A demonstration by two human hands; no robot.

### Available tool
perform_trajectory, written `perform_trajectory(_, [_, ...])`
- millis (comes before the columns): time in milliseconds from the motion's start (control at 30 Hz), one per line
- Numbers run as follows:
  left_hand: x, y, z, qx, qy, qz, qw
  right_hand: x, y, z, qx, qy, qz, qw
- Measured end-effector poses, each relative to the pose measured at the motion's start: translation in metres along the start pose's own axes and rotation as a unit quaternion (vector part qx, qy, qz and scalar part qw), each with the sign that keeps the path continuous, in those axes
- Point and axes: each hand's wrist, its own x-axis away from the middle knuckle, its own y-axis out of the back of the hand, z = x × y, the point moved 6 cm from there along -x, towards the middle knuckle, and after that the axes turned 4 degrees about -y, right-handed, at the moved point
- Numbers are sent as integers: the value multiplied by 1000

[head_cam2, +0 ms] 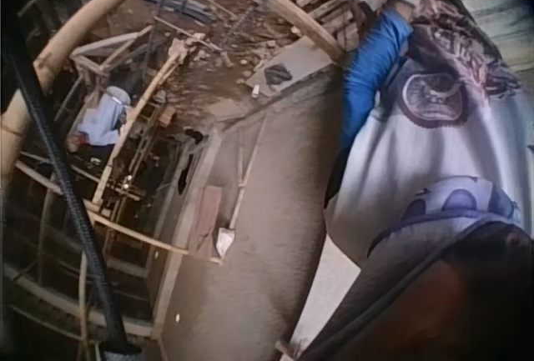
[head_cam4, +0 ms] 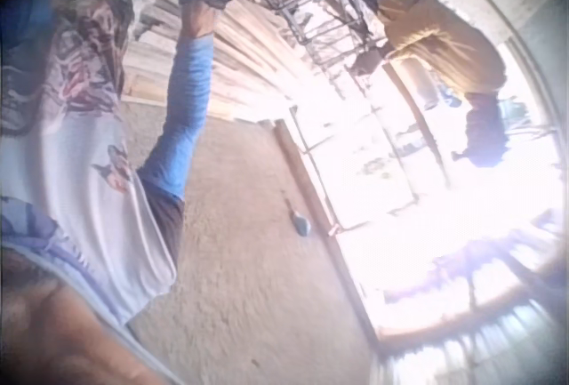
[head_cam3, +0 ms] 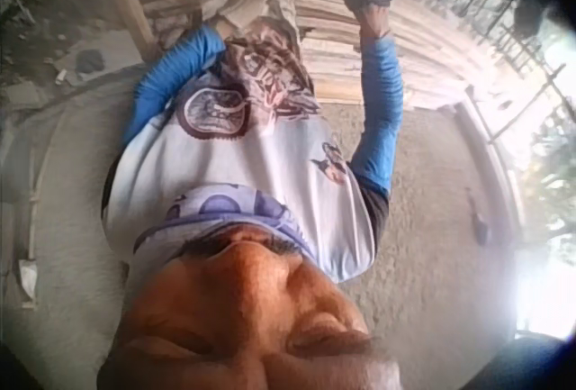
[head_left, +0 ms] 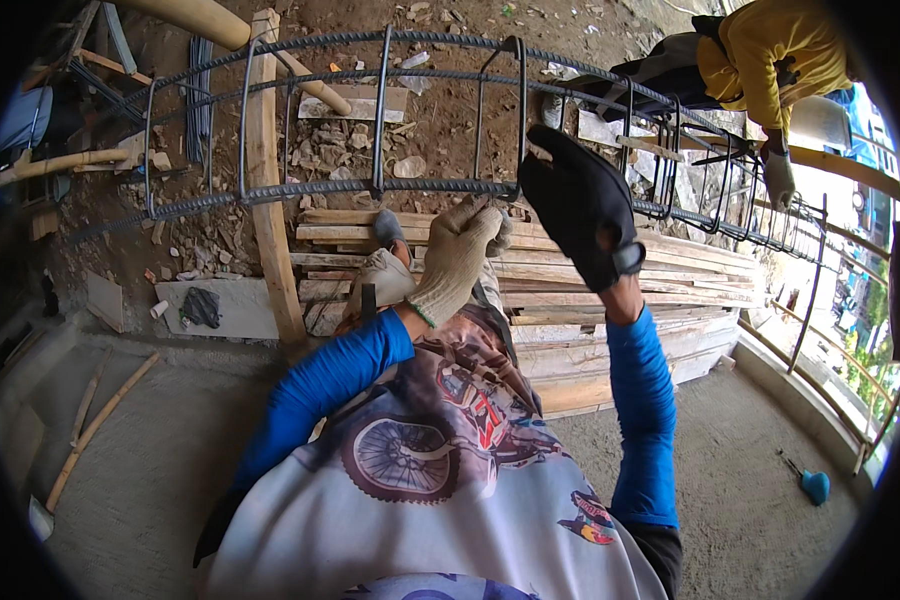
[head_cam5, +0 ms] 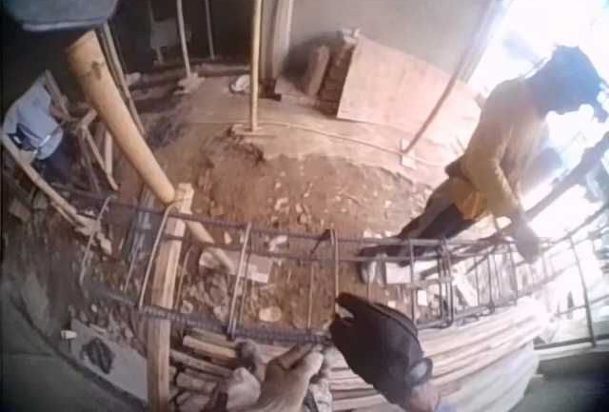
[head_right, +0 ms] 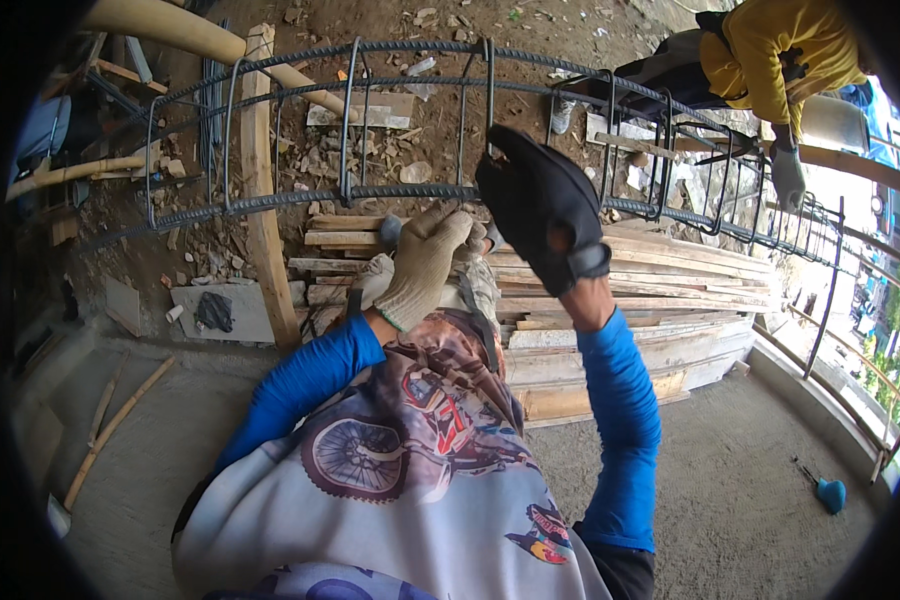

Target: The person uses a manual rebar tying tool to twist wire ties around intersections of a steel rebar cage. They repeatedly position the tool, rotate the handle to tighten the ties, and move along the cage to secure multiple joints.

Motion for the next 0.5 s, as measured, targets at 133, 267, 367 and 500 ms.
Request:
perform_trajectory(133, [-12,4,3,7,-37,29,999,-2,3,10,-158,-125,112,973])
perform_trajectory(267, [-19,6,4,49,-70,43,995,39,38,63,157,3,100,982])
perform_trajectory(367, [-19,4,7,68,-72,45,994,40,48,42,162,-119,126,971])
perform_trajectory(500, [-17,1,11,49,-42,47,997,-2,30,-3,-137,-231,139,953])
